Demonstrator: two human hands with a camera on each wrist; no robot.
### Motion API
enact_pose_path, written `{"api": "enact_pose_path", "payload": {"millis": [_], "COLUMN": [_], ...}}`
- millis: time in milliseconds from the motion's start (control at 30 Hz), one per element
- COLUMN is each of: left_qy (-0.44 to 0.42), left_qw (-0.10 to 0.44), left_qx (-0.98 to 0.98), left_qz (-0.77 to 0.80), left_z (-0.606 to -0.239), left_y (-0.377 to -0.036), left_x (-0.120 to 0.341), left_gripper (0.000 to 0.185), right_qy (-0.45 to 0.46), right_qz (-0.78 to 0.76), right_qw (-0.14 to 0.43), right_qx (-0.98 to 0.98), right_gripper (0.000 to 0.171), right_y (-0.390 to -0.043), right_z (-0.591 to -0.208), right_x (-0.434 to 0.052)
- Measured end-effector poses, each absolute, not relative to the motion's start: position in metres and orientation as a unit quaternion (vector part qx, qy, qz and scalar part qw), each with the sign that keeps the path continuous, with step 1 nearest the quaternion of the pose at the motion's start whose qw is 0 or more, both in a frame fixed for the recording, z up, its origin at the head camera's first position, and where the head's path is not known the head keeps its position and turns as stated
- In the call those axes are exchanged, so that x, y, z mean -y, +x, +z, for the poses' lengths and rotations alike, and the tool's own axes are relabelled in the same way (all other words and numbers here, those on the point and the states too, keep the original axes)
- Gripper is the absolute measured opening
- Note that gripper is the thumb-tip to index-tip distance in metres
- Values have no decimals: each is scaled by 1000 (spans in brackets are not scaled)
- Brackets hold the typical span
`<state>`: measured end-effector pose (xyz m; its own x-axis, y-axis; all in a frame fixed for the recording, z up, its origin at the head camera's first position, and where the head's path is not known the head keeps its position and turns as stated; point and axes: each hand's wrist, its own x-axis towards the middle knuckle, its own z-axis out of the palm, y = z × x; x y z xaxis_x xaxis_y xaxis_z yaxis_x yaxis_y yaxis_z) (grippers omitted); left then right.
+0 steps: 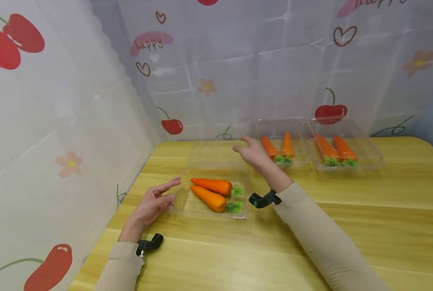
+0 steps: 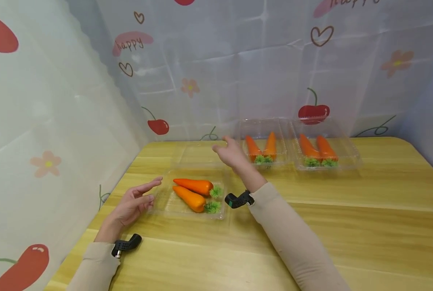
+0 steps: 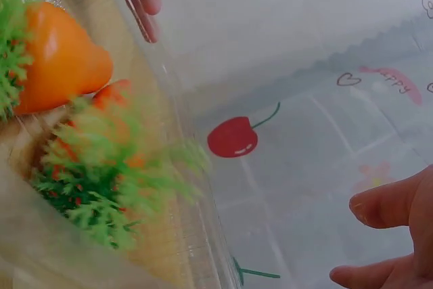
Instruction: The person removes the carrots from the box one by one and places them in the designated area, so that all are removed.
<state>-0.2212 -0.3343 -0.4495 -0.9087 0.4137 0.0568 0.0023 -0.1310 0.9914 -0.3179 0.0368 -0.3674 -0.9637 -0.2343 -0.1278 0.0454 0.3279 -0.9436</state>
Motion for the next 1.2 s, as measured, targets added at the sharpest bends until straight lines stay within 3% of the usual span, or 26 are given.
{"api": "enact_pose_path", "payload": {"millis": [800, 1200], "left_qy": [158, 157], "left_qw": [136, 139], "left_qx": [-653, -648], "left_qz": [728, 732], "left_z": [-445, -446], "left_y": [-223, -222], "left_x": [332, 332], "left_gripper": [52, 52], "right_qy": [-224, -305], "right_qz": [-550, -471], "right_qw": [131, 191], "right_qx": [-794, -806], "right_gripper": [37, 34], "right_y": [-300, -298], "right_z": [-369, -377], "right_x": [-25, -7]}}
